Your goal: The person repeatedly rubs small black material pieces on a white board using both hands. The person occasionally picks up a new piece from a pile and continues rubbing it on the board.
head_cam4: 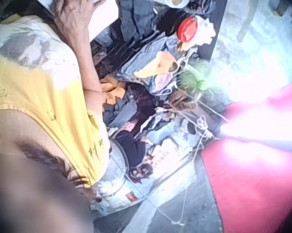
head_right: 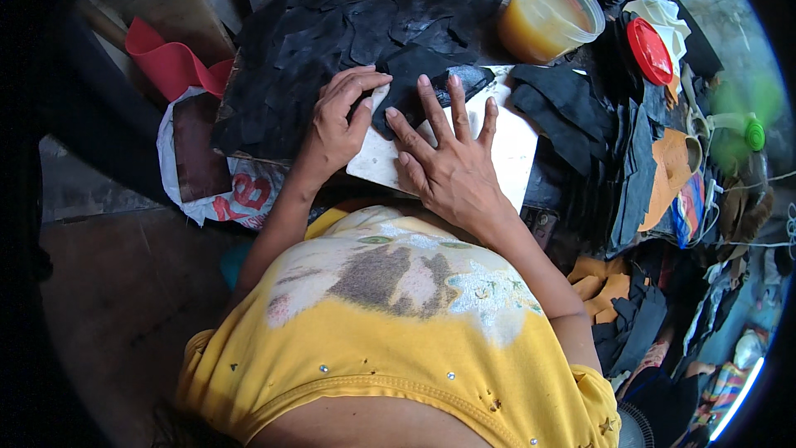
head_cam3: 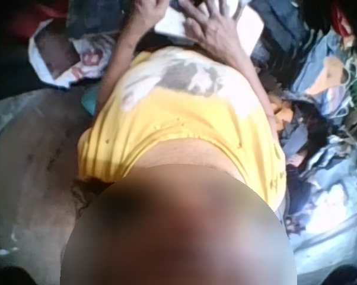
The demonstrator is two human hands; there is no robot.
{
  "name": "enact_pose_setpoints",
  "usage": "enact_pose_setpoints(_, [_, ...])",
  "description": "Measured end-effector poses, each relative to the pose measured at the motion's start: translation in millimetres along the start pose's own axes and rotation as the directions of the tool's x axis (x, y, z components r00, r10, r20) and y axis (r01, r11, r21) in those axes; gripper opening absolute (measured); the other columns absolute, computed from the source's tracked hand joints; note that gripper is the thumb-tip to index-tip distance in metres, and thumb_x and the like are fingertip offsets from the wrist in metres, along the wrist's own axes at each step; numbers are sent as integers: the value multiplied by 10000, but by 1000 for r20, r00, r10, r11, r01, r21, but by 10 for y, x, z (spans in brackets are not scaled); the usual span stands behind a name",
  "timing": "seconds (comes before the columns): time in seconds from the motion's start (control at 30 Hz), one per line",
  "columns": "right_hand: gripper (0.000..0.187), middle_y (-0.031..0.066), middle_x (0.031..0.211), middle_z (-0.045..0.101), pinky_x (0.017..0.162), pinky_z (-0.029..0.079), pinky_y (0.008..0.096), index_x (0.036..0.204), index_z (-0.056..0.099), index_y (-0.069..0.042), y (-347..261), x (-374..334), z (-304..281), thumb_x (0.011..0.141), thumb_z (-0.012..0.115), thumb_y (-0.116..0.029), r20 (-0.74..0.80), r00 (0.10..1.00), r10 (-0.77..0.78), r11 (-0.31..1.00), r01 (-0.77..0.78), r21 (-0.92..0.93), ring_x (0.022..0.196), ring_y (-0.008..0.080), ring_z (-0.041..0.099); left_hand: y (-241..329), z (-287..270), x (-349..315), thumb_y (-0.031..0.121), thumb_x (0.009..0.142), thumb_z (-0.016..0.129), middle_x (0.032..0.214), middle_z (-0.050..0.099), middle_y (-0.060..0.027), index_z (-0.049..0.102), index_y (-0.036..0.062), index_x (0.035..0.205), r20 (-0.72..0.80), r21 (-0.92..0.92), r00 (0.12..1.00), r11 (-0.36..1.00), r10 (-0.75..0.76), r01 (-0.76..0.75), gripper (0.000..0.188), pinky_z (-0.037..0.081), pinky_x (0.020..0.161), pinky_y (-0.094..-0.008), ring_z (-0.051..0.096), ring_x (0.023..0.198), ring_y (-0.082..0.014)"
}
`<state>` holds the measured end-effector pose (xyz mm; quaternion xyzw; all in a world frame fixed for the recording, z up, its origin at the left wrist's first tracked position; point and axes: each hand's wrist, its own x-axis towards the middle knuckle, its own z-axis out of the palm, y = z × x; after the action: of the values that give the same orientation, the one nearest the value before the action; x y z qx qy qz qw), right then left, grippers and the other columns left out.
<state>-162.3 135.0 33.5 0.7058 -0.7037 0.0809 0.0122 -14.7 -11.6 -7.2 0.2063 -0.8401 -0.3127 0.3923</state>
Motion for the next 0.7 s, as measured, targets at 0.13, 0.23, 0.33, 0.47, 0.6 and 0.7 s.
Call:
enact_pose_setpoints(0.13, [399,122,1628,204,1159,-71,615,1357,611,-276,241,19,-222,1016,428,-373,30,998,63,921,-70,382,1525,351,-3,0,24,7,92,870,619,1219,633,-125,635,66,1205,36,34,999,999,18,-19,336,360,1060,-422,538,1241,-273])
enact_pose_setpoints(0.23, [466,81,1628,215,1184,-51,553,1349,625,-225,463,123,-227,1023,408,-479,-91,976,197,907,-146,394,1522,360,-21,10,39,11,127,869,650,1235,631,-114,633,75,1218,56,52,998,998,28,-31,353,343,1070,-421,524,1260,-266])
enact_pose_setpoints(0.33, [454,117,1627,204,1147,-51,634,1401,568,-237,487,218,-1,1038,379,-434,-130,953,274,962,-269,55,1523,358,-5,12,45,17,123,867,647,1237,629,-119,629,66,1220,63,60,997,997,48,-52,358,342,1079,-426,522,1261,-274])
enact_pose_setpoints(0.47, [496,124,1637,175,1114,-38,684,1454,494,-186,422,145,149,1043,331,-410,-157,950,272,911,-306,-277,1526,349,-3,2,33,13,74,854,624,1235,617,-157,618,31,1209,-37,-35,996,996,84,-85,358,399,1065,-435,546,1230,-326])
enact_pose_setpoints(0.6, [599,103,1641,174,1115,-53,690,1443,498,-101,370,188,128,1030,302,-489,-97,956,276,913,-293,-285,1528,338,1,4,-21,6,14,840,582,1227,607,-189,607,-4,1195,-201,-77,974,990,104,-122,356,463,1026,-436,580,1182,-368])
enact_pose_setpoints(0.7, [653,101,1630,216,1115,-57,702,1434,502,-70,344,346,132,1022,291,-531,-100,971,217,945,-234,-229,1528,332,8,23,-65,-1,2,842,565,1223,609,-185,609,-12,1188,-256,-29,957,988,138,-151,349,462,1028,-436,586,1178,-366])
